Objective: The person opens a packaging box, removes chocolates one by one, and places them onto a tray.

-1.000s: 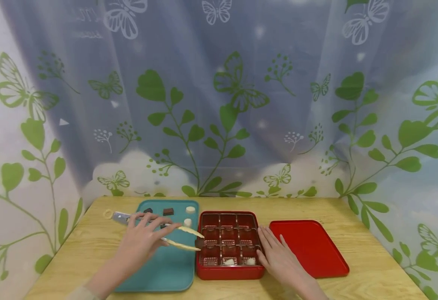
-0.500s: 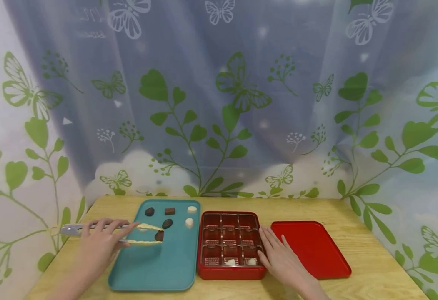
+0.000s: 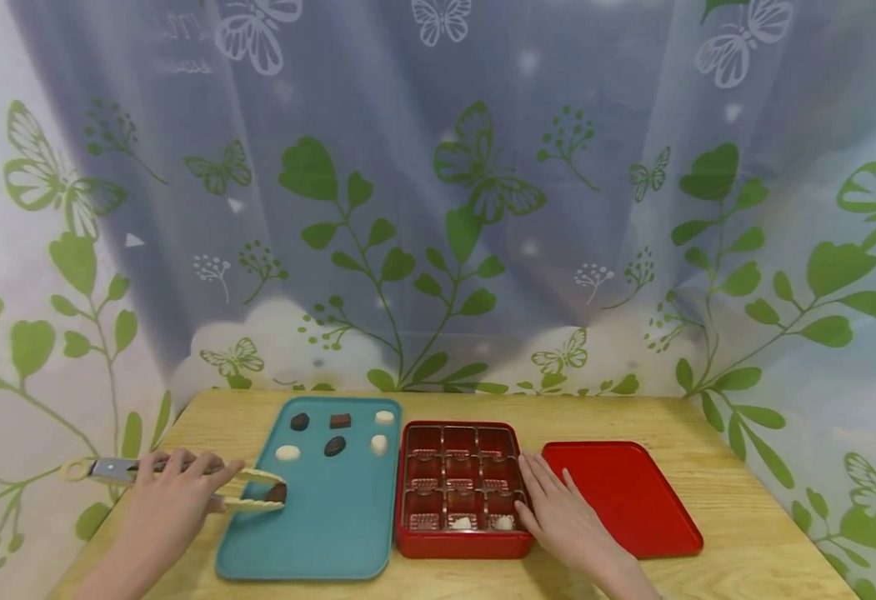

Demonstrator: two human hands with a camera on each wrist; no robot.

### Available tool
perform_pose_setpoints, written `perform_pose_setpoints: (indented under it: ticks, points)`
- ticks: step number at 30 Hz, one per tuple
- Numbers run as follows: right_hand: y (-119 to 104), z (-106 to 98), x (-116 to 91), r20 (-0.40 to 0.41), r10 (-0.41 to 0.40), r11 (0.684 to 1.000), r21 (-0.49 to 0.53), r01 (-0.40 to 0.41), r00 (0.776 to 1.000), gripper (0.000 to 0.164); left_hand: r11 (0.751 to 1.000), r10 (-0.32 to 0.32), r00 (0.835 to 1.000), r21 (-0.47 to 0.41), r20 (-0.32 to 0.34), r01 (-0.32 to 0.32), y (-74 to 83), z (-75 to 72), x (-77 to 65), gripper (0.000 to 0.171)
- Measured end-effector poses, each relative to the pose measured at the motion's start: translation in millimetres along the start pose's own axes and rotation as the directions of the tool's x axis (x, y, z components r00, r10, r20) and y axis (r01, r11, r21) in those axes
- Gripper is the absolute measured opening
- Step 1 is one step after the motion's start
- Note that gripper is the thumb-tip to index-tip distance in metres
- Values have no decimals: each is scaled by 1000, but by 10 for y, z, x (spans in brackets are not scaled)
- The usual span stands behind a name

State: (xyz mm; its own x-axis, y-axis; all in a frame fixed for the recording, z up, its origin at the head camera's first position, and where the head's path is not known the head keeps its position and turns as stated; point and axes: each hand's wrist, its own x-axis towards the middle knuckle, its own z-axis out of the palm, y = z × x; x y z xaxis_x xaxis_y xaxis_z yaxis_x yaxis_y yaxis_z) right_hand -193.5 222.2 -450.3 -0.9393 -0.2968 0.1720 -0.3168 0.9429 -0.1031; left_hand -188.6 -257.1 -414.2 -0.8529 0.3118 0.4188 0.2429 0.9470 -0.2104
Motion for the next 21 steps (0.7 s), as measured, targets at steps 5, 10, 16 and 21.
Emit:
perform_pose_setpoints:
  ticks: [5,10,16,21]
  points:
    - [-4,-10,-4,8,1,1000,13,-1,1000,62,1000,-16,998,-8,65,17,15,17,2,52]
    - [-6,-19,-8,9,1,1000,15,-1,1000,62,999,-4,1000,-49,24,5,18,-5,-15,65]
    - [4,-8,-3,7,3,1000,3,-3,1000,62,997,17,999,-75,-38,-20,127,-136,36,67]
    - [2,5,1,3,-2,1000,5,1,1000,62,994,49,996,-98,-68,-56,319,-193,119,68]
